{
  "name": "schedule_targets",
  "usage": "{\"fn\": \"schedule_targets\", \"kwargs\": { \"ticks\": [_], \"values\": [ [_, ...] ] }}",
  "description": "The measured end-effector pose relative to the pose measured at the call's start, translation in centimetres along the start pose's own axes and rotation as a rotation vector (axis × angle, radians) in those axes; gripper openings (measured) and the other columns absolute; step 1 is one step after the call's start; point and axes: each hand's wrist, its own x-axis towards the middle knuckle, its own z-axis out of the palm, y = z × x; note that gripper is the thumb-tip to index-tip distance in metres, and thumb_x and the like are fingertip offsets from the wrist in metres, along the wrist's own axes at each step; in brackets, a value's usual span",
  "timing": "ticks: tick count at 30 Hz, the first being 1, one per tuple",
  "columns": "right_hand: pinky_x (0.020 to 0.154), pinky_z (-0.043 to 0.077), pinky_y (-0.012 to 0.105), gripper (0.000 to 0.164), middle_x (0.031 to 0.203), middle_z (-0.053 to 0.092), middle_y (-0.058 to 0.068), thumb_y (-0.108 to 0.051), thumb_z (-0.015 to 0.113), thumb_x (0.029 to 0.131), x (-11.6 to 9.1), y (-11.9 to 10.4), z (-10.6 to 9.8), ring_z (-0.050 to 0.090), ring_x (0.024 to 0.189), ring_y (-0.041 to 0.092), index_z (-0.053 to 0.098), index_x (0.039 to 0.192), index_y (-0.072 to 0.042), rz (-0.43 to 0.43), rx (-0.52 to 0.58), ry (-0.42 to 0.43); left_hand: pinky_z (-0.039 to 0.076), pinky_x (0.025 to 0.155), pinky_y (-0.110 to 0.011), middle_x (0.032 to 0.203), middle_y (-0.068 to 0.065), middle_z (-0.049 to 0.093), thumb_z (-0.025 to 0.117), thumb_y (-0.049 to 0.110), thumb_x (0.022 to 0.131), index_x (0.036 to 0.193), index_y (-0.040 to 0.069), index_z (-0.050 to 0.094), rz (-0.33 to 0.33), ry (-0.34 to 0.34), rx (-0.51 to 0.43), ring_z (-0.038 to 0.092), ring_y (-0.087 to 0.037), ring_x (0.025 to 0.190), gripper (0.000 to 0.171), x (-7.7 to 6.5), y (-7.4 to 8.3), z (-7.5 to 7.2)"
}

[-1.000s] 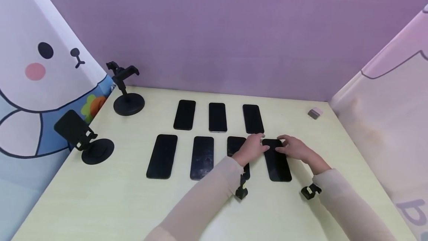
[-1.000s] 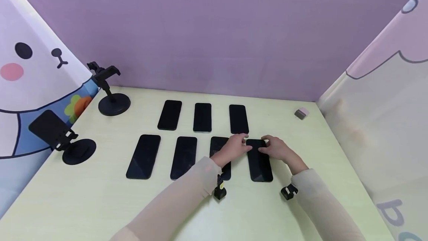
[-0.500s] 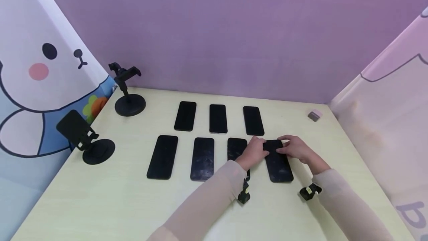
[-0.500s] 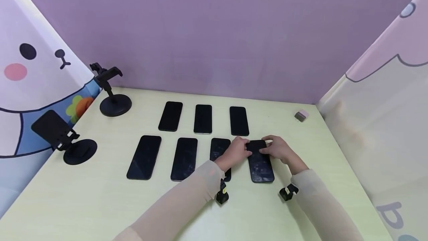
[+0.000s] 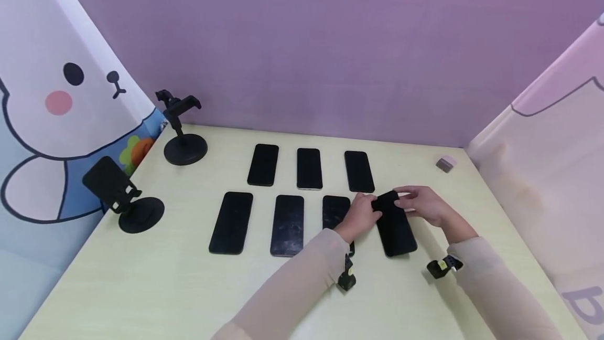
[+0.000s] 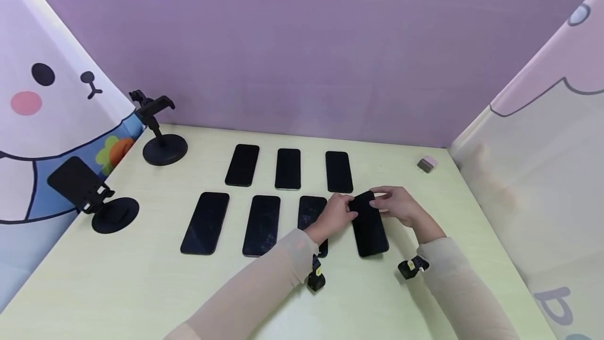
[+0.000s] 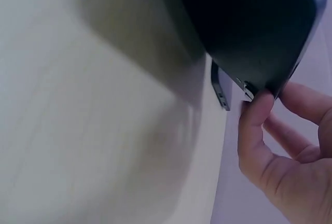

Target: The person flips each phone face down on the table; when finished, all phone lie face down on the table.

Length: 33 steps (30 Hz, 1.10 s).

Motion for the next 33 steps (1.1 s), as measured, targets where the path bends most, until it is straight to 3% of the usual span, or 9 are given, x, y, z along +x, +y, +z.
{"fn": "schedule_targets", "kwargs": {
  "ticks": [5, 9, 16, 20, 23, 26, 33],
  "values": [
    [0.081, 0.054, 0.036, 0.055, 0.102, 0.065, 0.002, -0.002, 0.059, 0.096, 0.0, -0.3, -0.1, 0.062, 0.091, 0.009, 0.033, 0.141, 0.017, -0.027, 0.093, -0.055, 0.043, 0.089, -0.019, 0.109, -0.010, 0.065, 0.073, 0.015, 0.088, 0.119, 0.001, 0.068, 0.035, 0.084, -0.103, 0.057, -0.017, 0.105, 0.034, -0.1, 0.0, 0.3],
    [0.082, 0.054, 0.036, 0.055, 0.105, 0.065, 0.001, -0.003, 0.056, 0.098, 0.2, -0.3, -0.2, 0.062, 0.093, 0.009, 0.029, 0.142, 0.018, -0.045, 0.137, -0.095, 0.046, 0.076, -0.016, 0.096, -0.008, 0.067, 0.074, 0.010, 0.086, 0.115, 0.001, 0.070, 0.040, 0.138, -0.292, 0.062, -0.013, 0.087, 0.031, -0.1, 0.1, 0.4],
    [0.082, 0.054, 0.038, 0.049, 0.114, 0.065, 0.006, -0.003, 0.045, 0.103, 0.2, -0.3, 0.0, 0.064, 0.098, 0.016, 0.027, 0.145, 0.015, -0.067, 0.201, -0.150, 0.055, 0.058, -0.025, 0.096, -0.007, 0.065, 0.071, 0.006, 0.090, 0.120, 0.001, 0.066, -0.114, 0.124, -0.780, 0.067, -0.013, 0.078, 0.031, 0.0, 0.9, 0.7],
    [0.087, 0.051, 0.043, 0.051, 0.113, 0.064, 0.004, -0.002, 0.046, 0.103, 0.3, -0.1, 0.3, 0.063, 0.102, 0.014, 0.024, 0.146, 0.014, -0.081, 0.212, -0.179, 0.058, 0.061, -0.034, 0.095, -0.006, 0.061, 0.068, 0.005, 0.092, 0.124, -0.001, 0.062, -0.174, 0.139, -0.991, 0.069, -0.024, 0.081, 0.033, 0.1, 1.3, 0.7],
    [0.091, 0.048, 0.050, 0.054, 0.115, 0.063, 0.006, -0.003, 0.048, 0.102, 0.4, 0.1, 0.6, 0.062, 0.103, 0.014, 0.022, 0.146, 0.015, -0.078, 0.215, -0.194, 0.058, 0.061, -0.036, 0.094, -0.005, 0.061, 0.067, 0.005, 0.092, 0.126, 0.000, 0.062, -0.190, 0.157, -1.028, 0.069, -0.028, 0.080, 0.034, 0.2, 1.3, 0.4],
    [0.092, 0.046, 0.053, 0.055, 0.120, 0.060, 0.010, -0.005, 0.048, 0.102, 0.6, 0.3, 0.9, 0.061, 0.104, 0.015, 0.021, 0.145, 0.017, -0.060, 0.200, -0.208, 0.057, 0.060, -0.032, 0.095, -0.003, 0.062, 0.068, 0.005, 0.092, 0.125, 0.000, 0.064, -0.196, 0.165, -0.992, 0.070, -0.026, 0.078, 0.034, 0.2, 1.2, 0.2],
    [0.089, 0.050, 0.049, 0.050, 0.127, 0.049, 0.028, 0.003, 0.049, 0.099, 1.1, 1.3, 1.2, 0.060, 0.102, 0.020, 0.029, 0.141, 0.018, -0.032, 0.118, -0.158, 0.056, 0.060, -0.028, 0.091, -0.002, 0.064, 0.069, 0.000, 0.089, 0.121, -0.004, 0.065, -0.178, 0.161, -0.896, 0.070, -0.020, 0.077, 0.033, 0.3, 0.8, -0.3]
  ]
}}
